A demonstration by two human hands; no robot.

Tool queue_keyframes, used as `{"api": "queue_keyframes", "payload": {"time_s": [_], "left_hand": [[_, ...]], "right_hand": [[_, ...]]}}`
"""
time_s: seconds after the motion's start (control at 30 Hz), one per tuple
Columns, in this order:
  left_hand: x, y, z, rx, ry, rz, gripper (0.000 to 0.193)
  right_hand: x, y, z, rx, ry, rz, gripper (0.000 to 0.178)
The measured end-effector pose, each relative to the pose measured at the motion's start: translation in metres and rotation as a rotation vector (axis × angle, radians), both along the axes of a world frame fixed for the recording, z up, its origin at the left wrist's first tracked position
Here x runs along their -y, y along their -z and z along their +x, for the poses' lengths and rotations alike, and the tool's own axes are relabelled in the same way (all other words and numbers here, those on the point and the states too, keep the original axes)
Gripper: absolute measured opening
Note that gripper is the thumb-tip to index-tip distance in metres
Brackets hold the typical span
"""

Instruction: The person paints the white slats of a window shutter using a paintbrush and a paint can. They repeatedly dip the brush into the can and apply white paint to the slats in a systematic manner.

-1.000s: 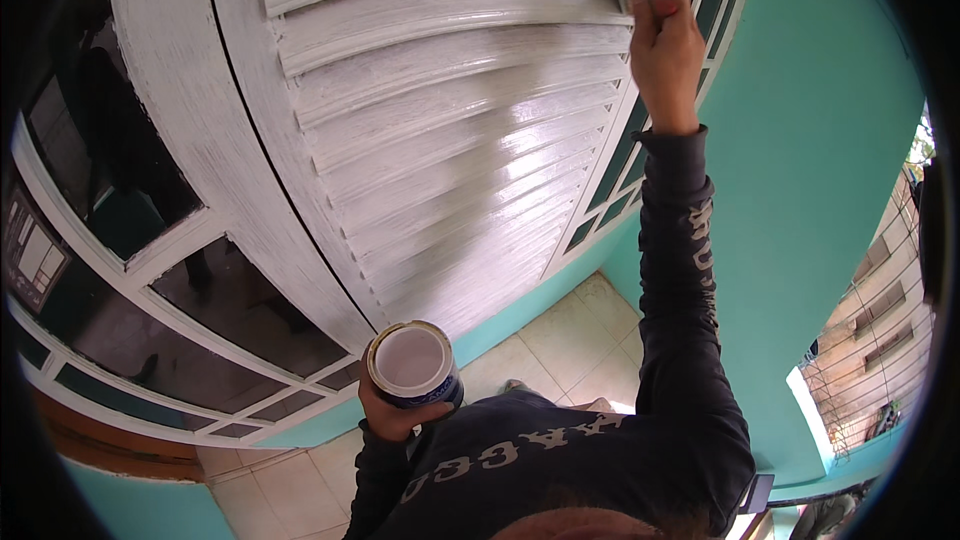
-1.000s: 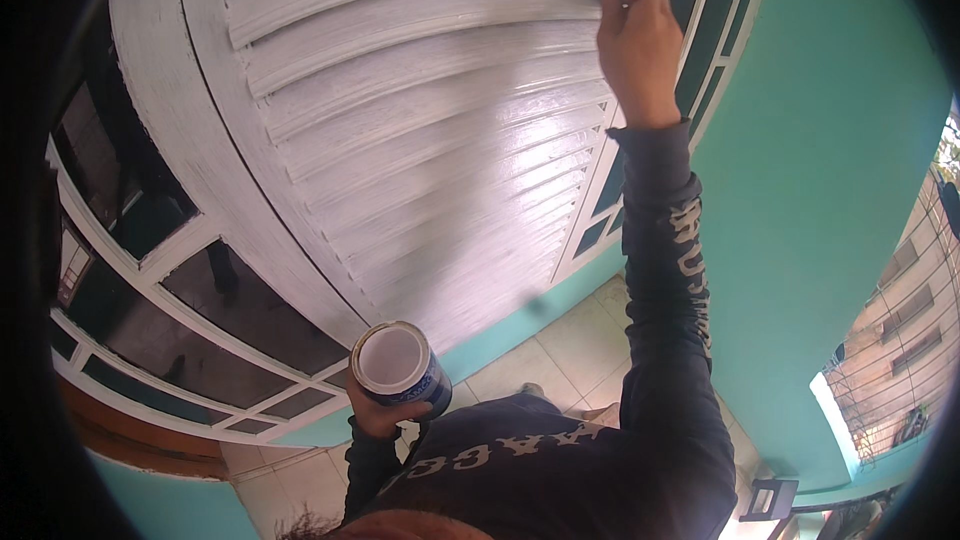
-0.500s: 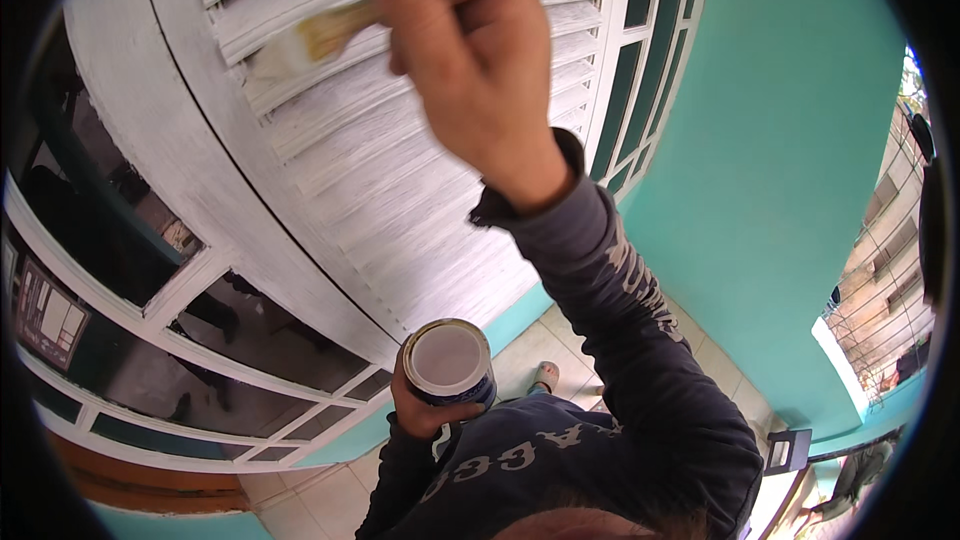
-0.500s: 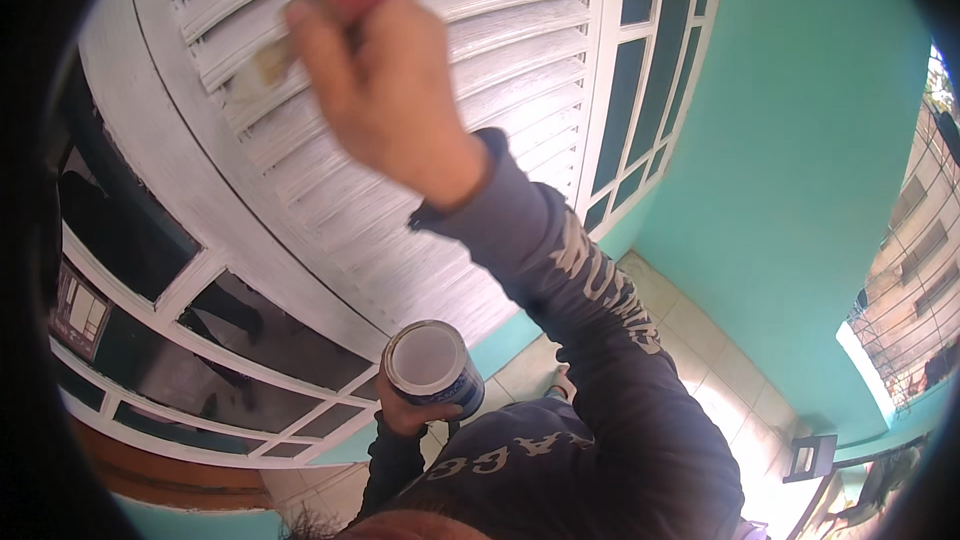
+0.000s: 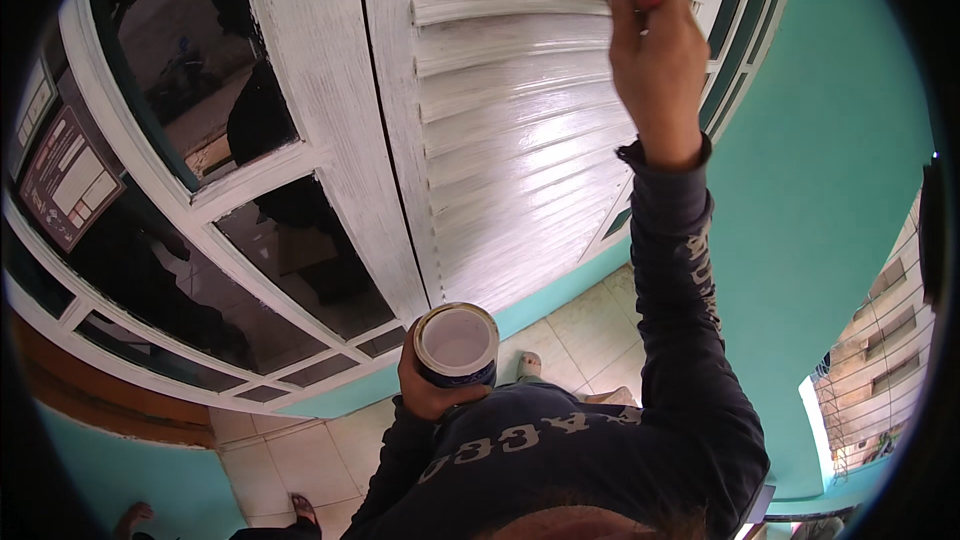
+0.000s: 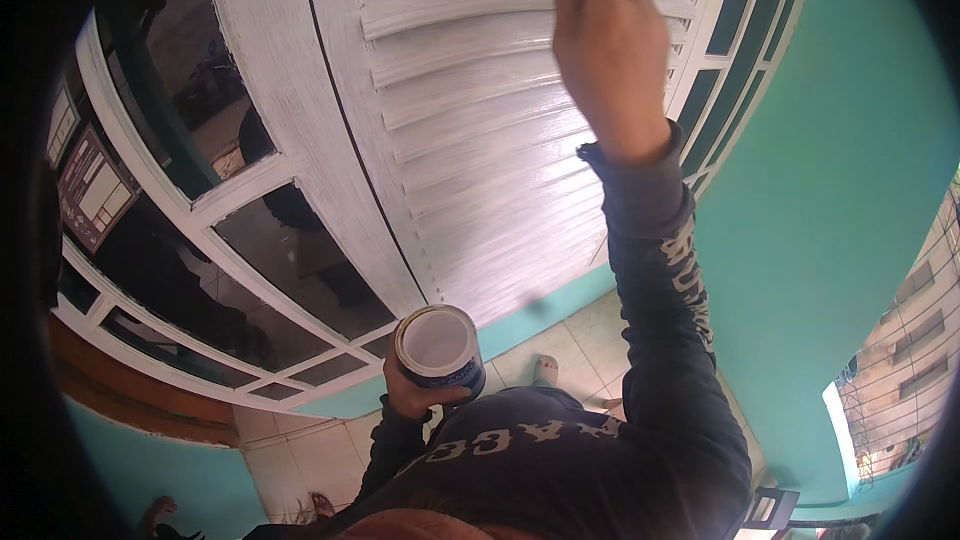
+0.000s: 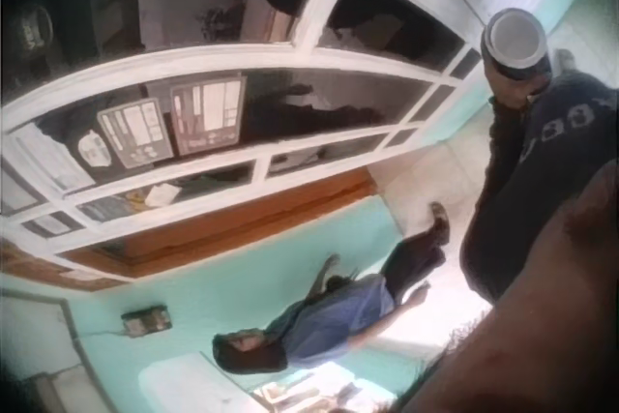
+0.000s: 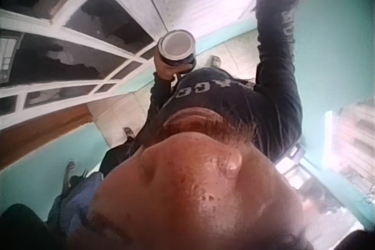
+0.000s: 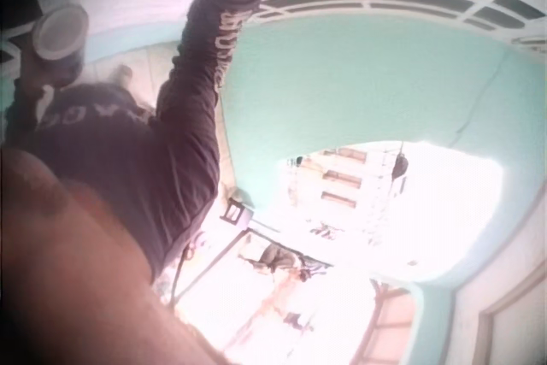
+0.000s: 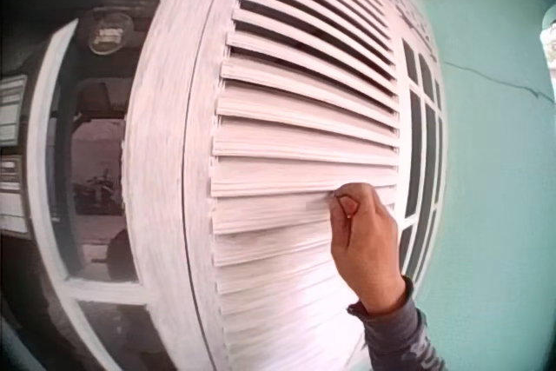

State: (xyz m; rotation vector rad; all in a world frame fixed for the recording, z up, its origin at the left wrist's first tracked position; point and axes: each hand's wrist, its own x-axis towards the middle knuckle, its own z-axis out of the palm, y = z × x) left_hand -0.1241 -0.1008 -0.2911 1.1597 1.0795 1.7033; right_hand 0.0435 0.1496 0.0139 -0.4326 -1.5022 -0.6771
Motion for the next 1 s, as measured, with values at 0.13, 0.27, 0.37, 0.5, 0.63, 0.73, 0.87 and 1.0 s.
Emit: {"api": "queue_keyframes", "payload": {"time_s": [0.13,0.27,0.37,0.5,0.63,0.73,0.87,1.0], "left_hand": [[0.007,0.001,-0.003,-0.011,-0.019,-0.028,0.109],[0.015,-0.005,-0.003,0.048,-0.069,-0.021,0.106],[0.016,-0.001,-0.005,-0.015,-0.11,0.027,0.105],[0.017,0.002,-0.006,-0.043,-0.129,0.025,0.107],[0.022,-0.008,-0.002,-0.058,-0.112,0.017,0.107],[0.025,-0.014,-0.001,-0.025,-0.126,0.014,0.108],[0.026,-0.009,0.002,0.007,-0.142,0.011,0.109],[0.035,-0.006,0.006,-0.009,-0.198,0.022,0.108]], "right_hand": [[0.034,0.015,-0.061,0.258,-0.158,0.08,0.015],[0.083,0.02,-0.09,0.363,-0.41,0.067,0.018],[0.078,0.014,-0.074,0.187,-0.6,0.013,0.021],[0.054,0.004,-0.04,-0.336,-1.24,-0.485,0.016],[-0.011,0.015,-0.024,-0.52,-1.176,-0.683,0.024],[0.007,0.003,-0.006,-0.506,-0.951,-0.575,0.027],[0.028,-0.003,-0.041,-0.438,-1.208,-0.636,0.022],[0.013,-0.001,-0.034,-0.482,-0.988,-0.563,0.02]]}}
